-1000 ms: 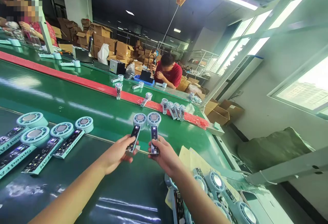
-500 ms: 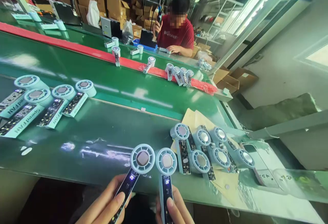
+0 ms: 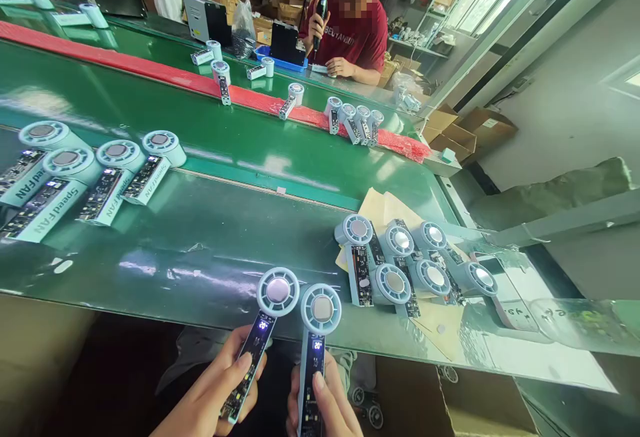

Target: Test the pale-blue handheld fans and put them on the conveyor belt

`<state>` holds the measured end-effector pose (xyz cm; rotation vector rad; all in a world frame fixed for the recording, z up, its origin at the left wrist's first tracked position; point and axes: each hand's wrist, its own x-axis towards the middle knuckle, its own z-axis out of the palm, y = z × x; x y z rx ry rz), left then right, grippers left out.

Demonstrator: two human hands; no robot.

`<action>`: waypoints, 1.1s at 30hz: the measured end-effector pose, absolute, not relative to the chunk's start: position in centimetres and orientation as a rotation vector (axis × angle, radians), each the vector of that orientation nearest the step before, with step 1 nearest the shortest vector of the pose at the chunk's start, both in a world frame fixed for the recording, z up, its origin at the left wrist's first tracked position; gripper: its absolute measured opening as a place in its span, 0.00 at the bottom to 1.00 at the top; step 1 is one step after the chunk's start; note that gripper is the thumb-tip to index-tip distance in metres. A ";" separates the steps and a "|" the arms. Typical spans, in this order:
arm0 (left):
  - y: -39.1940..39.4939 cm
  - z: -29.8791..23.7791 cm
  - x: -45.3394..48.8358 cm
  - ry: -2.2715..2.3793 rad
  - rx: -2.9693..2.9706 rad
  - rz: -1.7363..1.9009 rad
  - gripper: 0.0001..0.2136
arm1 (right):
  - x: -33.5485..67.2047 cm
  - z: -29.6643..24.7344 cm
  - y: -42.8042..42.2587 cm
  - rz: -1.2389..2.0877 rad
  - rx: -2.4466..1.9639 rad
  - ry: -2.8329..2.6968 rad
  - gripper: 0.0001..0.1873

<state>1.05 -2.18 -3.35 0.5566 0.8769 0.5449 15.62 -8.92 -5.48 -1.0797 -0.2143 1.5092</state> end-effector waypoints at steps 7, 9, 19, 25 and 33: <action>-2.7 -1.1 1.1 1.104 0.773 0.402 0.20 | 15.5 -6.2 -9.0 1.506 -0.990 -0.237 0.19; -2.8 -0.9 1.3 1.126 0.823 0.375 0.21 | 15.5 -6.4 -9.0 1.500 -0.968 -0.247 0.17; -2.2 0.6 1.6 1.186 0.891 0.169 0.24 | 15.6 -5.8 -8.9 1.527 -0.905 -0.232 0.21; -2.2 1.3 1.9 1.206 0.880 0.171 0.25 | 16.0 -5.5 -9.0 1.566 -0.903 -0.246 0.22; -2.6 -0.1 1.8 1.184 0.886 0.264 0.24 | 16.0 -5.7 -9.0 1.562 -0.883 -0.279 0.20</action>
